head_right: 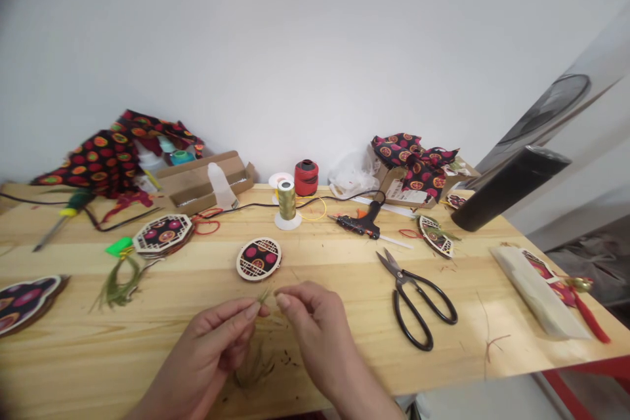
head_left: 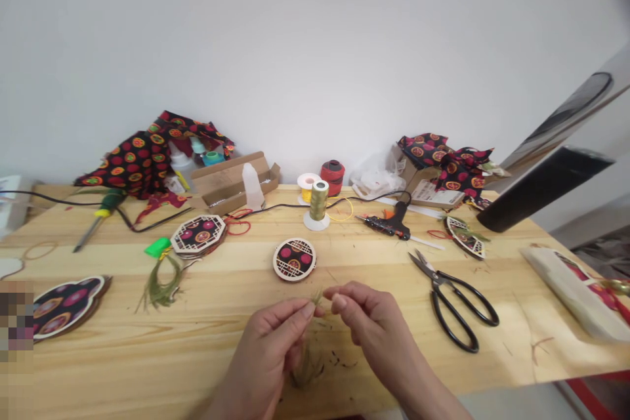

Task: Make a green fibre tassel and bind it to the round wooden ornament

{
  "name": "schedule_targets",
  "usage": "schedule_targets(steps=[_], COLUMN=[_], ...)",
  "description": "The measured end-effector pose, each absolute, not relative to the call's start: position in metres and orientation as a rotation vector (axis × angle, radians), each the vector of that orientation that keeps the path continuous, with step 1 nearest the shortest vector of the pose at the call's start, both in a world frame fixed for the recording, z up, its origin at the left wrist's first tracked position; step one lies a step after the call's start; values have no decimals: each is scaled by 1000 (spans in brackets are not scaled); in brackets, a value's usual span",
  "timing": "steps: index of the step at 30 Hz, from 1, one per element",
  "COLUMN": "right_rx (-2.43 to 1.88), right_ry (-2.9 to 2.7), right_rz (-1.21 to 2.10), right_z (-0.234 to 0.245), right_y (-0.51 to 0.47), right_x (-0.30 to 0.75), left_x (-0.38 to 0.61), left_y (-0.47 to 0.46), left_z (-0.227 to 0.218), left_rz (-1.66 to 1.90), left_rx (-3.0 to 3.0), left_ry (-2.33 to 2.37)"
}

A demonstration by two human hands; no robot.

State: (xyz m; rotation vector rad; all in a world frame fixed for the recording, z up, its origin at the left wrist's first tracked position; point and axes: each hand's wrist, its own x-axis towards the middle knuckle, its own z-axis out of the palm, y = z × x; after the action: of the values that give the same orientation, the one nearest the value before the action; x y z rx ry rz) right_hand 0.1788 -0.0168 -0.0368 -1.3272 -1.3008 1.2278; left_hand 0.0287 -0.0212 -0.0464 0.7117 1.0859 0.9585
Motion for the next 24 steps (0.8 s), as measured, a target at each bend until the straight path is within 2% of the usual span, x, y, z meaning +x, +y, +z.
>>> schedule_targets(steps=[3, 7, 17, 24], right_rx=[-1254, -1258, -1129, -1156], right_ry=[-1124, -843, -692, -723], right_rz=[1520, 1671, 1811, 1768], right_z=[-37, -37, -38, -41], right_y=[-19, -20, -18, -17], right_x=[176, 171, 171, 172], left_x=[30, 31, 30, 30], left_y=[-22, -23, -25, -25], left_z=[-46, -45, -46, -46], left_rz=[970, 971, 944, 913], left_rx=[732, 763, 851, 904], left_ry=[1065, 1056, 1061, 1098])
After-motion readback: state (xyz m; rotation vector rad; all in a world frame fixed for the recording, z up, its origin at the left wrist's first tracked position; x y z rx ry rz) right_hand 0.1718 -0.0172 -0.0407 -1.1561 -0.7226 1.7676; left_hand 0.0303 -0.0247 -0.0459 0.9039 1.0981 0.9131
